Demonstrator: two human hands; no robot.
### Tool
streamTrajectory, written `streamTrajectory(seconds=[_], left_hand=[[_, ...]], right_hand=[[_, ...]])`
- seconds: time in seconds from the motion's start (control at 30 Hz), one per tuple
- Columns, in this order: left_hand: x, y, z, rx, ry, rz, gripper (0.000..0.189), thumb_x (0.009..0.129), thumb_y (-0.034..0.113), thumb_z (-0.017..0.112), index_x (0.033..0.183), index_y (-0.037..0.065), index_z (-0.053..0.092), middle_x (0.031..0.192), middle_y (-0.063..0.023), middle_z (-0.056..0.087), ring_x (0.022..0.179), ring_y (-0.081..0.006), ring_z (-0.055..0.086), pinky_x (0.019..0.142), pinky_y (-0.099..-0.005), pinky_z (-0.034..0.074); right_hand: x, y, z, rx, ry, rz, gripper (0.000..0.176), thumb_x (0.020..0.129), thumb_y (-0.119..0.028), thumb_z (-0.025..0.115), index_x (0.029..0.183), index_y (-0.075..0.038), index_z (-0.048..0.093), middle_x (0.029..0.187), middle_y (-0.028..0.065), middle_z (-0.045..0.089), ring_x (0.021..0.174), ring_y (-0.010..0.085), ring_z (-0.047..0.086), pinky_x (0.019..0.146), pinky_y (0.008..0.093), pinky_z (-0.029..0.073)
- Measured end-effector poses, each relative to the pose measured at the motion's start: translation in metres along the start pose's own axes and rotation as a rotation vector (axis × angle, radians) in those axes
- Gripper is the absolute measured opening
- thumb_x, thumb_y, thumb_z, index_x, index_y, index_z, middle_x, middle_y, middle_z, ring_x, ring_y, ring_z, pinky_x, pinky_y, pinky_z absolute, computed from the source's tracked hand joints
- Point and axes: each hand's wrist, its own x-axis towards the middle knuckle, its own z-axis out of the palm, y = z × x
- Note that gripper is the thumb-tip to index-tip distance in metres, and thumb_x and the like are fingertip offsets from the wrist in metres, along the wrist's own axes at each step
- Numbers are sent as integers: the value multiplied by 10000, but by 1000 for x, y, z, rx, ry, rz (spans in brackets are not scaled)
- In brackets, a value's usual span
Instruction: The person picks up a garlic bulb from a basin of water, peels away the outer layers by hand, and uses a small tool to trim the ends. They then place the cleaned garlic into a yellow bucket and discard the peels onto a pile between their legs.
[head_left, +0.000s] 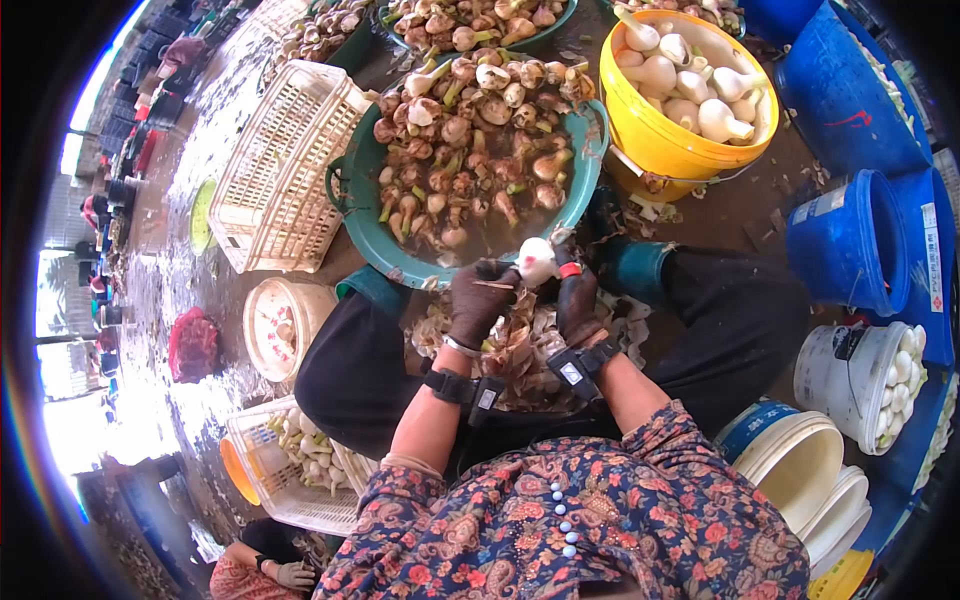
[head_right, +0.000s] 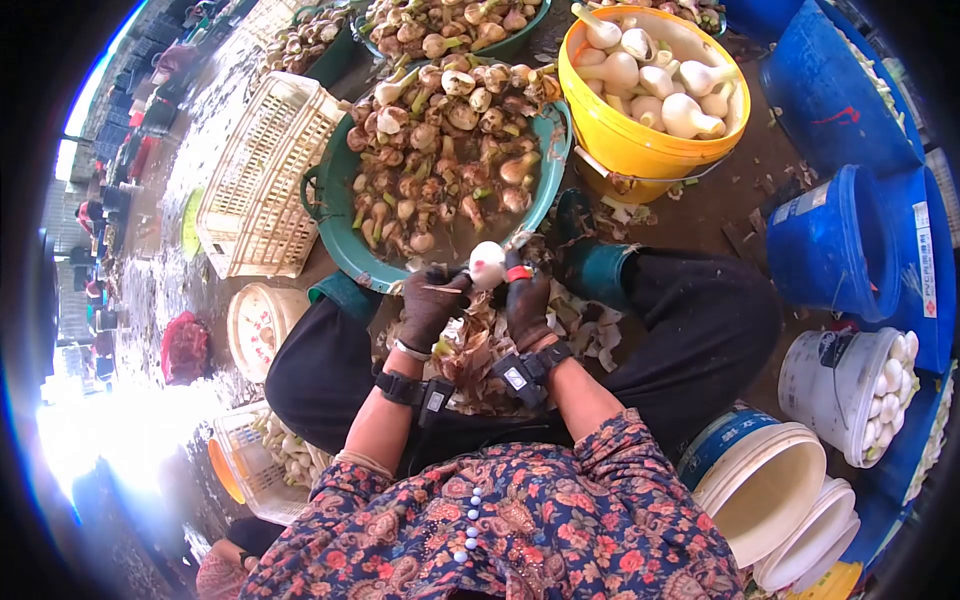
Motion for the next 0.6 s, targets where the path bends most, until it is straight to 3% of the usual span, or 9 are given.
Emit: streamTrajectory(seconds=[0.03,0.1,0.23,0.27,0.37,0.43,0.5,0.53,0.6], left_hand=[[14,-21,-7,141,143,132,272,716,267,697,782,5,669,627,-113,635,577,-150,605,560,-305,464],[16,-35,-33,461,287,321,302,693,295,711,757,3,666,648,-156,627,573,-229,609,572,-360,464],[11,-28,-58,834,81,42,348,675,336,720,788,10,676,754,-197,639,694,-325,630,643,-405,489],[8,-23,-60,915,90,-4,374,673,349,721,826,10,678,793,-202,645,745,-346,630,674,-412,496],[7,-18,-54,690,126,325,423,679,351,720,908,0,663,843,-198,652,806,-335,636,723,-392,501],[30,-30,-46,691,141,388,465,673,356,730,947,-11,648,860,-187,660,823,-330,638,736,-374,496],[57,-23,-32,452,23,312,474,666,370,744,924,-17,652,843,-174,667,802,-304,648,725,-348,490],[74,-18,-25,251,-100,131,509,667,418,746,898,-25,653,823,-173,670,787,-283,651,706,-338,484],[121,-32,-11,340,-21,64,418,743,399,707,800,-13,662,691,-109,622,645,-205,579,589,-327,432]], right_hand=[[1,-5,0,-1,0,-1,327,873,-325,587,1001,-25,584,890,74,621,763,137,563,678,284,462],[-5,-35,7,752,-197,610,362,881,-368,529,1056,-55,579,908,57,638,771,180,605,663,285,493],[4,-13,-19,929,-595,767,462,843,-456,495,1111,-88,572,955,39,645,800,194,624,628,270,510],[3,-13,-16,848,-484,800,460,822,-455,534,1098,-90,580,921,29,651,759,175,624,576,258,497],[-7,-41,11,641,-141,743,451,823,-442,549,1088,-80,590,859,18,654,697,159,621,546,259,484],[17,-7,-15,428,-253,604,440,841,-423,545,1097,-67,590,911,43,654,743,172,627,605,278,489],[16,-31,-20,-177,-251,7,423,871,-395,521,1119,-58,580,1000,77,636,840,187,621,666,311,496],[48,-3,-30,276,-285,54,420,906,-395,465,1120,-52,576,1068,104,609,917,208,604,706,332,500],[14,-125,-3,653,-418,155,519,918,-493,398,1159,-55,538,1087,120,597,943,236,597,735,369,510]])
